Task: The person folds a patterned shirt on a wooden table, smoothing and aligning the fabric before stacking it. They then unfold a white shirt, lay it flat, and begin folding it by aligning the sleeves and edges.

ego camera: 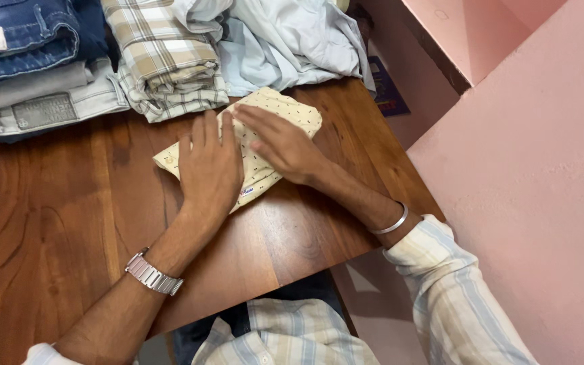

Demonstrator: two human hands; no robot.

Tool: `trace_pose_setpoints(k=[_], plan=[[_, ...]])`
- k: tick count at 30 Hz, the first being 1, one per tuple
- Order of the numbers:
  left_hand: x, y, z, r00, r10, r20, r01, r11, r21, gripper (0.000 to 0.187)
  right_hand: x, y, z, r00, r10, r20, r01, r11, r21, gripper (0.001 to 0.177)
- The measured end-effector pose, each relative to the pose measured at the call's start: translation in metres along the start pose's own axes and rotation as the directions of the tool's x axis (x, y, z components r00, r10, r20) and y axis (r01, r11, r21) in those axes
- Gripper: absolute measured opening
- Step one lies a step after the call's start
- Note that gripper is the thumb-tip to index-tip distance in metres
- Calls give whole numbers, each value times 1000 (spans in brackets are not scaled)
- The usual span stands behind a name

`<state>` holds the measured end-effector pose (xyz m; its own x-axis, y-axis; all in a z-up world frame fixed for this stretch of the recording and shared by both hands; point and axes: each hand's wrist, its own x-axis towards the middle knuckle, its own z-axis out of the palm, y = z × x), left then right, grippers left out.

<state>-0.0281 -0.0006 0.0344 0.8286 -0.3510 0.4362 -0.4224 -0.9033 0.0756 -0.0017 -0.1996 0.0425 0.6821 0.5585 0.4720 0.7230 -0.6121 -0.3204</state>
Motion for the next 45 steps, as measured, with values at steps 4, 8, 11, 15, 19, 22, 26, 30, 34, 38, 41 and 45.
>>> trace_pose_setpoints(k=[4,8,11,15,19,22,26,30,34,38,41,45], plan=[[-3,-7,30,993,-105,56,114,975,-191,68,2,6,8,946,174,274,-124,974,-188,76],[-6,-11,44,993,-109,54,115,986,-122,68,6,25,9,905,305,298,-245,944,-221,85],[-2,-11,38,997,-78,21,79,991,-108,67,7,38,-1,857,434,278,-391,899,-198,87],[1,-3,19,993,40,111,-24,989,-144,76,8,37,-14,799,568,199,-535,821,-197,88],[-4,26,4,989,128,68,-130,991,26,117,8,25,-26,733,675,86,-661,737,-141,85],[-16,37,0,987,115,111,-127,987,100,87,3,27,-31,776,628,-59,-629,777,-5,69],[-18,42,-6,992,128,2,-128,985,112,53,-4,57,-26,746,659,-94,-631,746,214,64],[-2,33,-33,999,50,1,-50,994,-100,33,-9,98,-17,719,685,-121,-448,589,673,64],[12,6,-75,980,-169,-105,135,954,-269,27,-9,118,-15,677,708,-201,-360,557,749,65],[44,-44,-85,883,-272,-383,-62,742,-667,22,-9,108,-3,716,653,-248,-405,677,614,63],[96,-99,-68,832,-362,-421,-184,535,-824,24,-11,95,6,737,643,-207,-458,701,547,61],[176,-173,-22,839,-514,-179,-105,170,-980,35,-6,87,3,745,646,-163,-484,693,534,59]])
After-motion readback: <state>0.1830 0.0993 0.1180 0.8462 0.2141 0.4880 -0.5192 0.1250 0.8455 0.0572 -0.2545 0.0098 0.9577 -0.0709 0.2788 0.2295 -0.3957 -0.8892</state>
